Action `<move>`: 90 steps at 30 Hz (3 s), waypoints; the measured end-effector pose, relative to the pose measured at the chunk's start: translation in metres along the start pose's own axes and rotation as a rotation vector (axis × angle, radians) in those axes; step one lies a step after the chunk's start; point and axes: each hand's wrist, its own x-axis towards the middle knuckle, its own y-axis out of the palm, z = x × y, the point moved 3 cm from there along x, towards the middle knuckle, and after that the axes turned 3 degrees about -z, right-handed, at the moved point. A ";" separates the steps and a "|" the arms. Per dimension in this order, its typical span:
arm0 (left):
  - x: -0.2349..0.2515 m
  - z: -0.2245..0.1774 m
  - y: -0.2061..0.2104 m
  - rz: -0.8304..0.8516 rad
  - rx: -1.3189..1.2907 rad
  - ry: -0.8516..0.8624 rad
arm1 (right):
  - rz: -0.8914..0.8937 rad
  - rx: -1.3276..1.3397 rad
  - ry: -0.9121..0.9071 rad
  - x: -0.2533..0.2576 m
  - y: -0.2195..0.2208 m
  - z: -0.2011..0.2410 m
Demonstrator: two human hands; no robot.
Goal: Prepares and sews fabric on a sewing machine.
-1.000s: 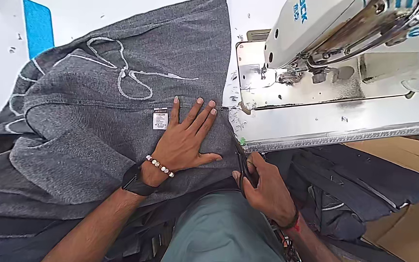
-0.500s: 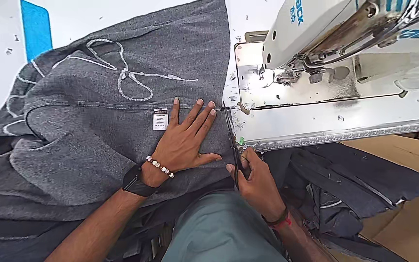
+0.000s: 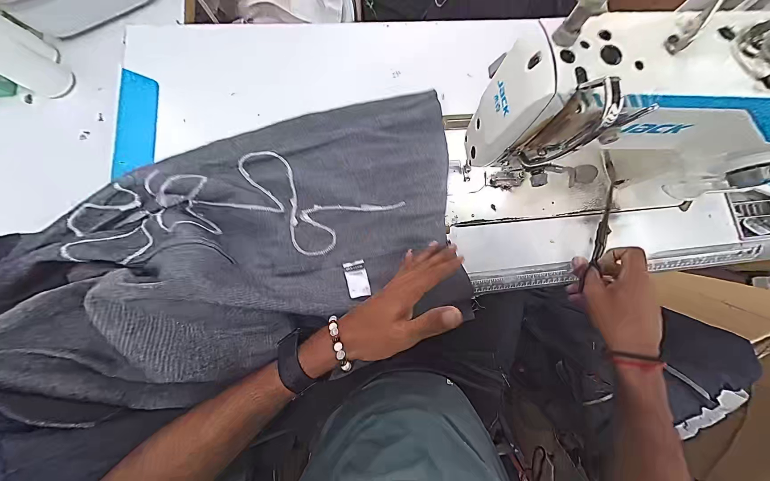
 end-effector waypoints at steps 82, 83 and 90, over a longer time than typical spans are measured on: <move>0.089 -0.001 -0.010 -0.331 0.481 -0.176 | -0.453 0.094 -0.518 -0.029 0.094 0.132; 0.090 -0.001 -0.010 -0.326 0.489 -0.163 | -0.448 0.051 -0.533 -0.030 0.092 0.134; 0.093 0.004 -0.013 -0.308 0.473 -0.163 | -0.339 -0.013 -0.596 -0.027 0.085 0.135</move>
